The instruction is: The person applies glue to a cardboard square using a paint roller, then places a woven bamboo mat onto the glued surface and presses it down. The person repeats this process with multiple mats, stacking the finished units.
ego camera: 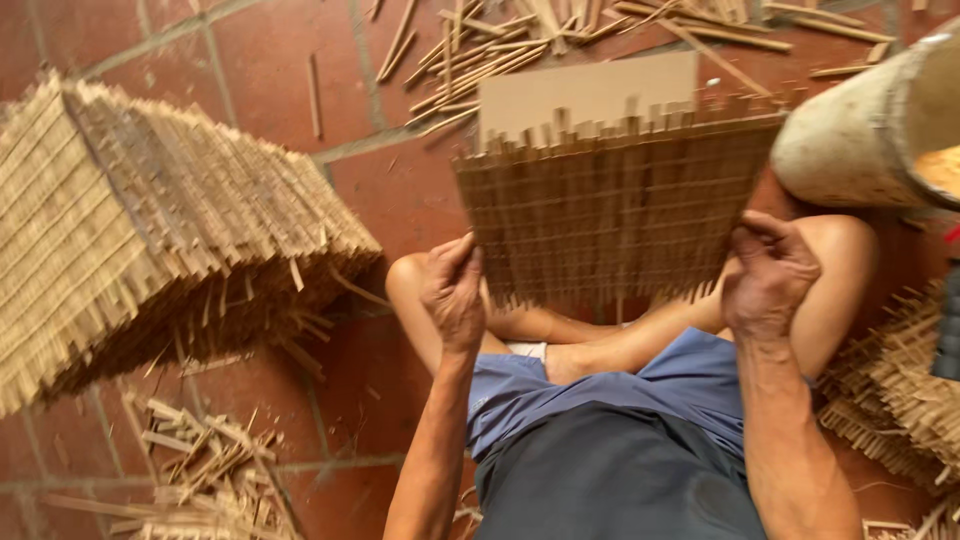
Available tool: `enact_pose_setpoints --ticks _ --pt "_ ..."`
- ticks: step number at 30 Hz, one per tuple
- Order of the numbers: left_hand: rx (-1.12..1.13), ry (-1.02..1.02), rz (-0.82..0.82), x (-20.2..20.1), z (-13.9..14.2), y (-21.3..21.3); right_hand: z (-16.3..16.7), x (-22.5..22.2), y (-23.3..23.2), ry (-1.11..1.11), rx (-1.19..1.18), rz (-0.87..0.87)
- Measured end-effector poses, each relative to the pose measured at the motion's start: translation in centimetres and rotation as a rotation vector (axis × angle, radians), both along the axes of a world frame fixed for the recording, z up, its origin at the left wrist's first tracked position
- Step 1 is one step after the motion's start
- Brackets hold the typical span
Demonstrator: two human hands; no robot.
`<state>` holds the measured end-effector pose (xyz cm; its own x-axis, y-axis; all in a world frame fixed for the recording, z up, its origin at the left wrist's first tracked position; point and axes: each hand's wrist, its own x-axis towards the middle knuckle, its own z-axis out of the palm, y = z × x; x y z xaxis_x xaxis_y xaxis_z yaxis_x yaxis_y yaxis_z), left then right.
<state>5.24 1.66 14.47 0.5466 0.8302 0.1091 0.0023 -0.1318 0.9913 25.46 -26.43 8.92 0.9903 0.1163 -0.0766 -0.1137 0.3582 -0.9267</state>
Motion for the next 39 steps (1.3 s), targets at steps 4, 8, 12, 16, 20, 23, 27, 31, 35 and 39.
enact_pose_setpoints --ticks 4,8,12,16,20,23,27,31,35,39 --pt "-0.083 -0.076 0.050 -0.6 -1.3 0.0 4.0 -2.1 -0.3 -0.075 -0.027 0.055" --pt "-0.308 -0.125 0.021 -1.6 -2.6 0.6 8.0 -3.1 -1.0 -0.100 -0.075 0.206" --pt "-0.477 0.005 -0.002 -3.1 -3.6 1.5 9.9 -2.2 -1.7 0.113 -0.113 0.391" --pt "-0.611 -0.047 -0.081 -3.9 -4.2 1.7 10.7 -1.2 -1.7 0.273 0.127 0.432" --pt "-0.676 -0.056 -0.027 -3.6 -4.5 1.7 11.7 -1.1 -1.4 0.340 0.327 0.478" --pt "-0.685 -0.128 -0.043 -3.7 -4.6 1.7 12.5 -1.4 -1.3 0.304 0.334 0.489" --pt "-0.675 -0.120 -0.049 -3.9 -4.5 1.6 13.3 -1.7 -1.1 0.228 0.257 0.488" --pt "-0.643 -0.163 -0.136 -3.7 -4.1 1.4 14.7 -1.9 -0.6 0.089 0.086 0.481" --pt "-0.714 -0.229 -0.092 -3.3 -3.9 1.4 16.8 -2.4 0.0 -0.022 -0.033 0.516" --pt "-0.753 -0.294 -0.121 -3.4 -4.0 1.6 18.5 -2.7 1.0 -0.084 -0.040 0.539"
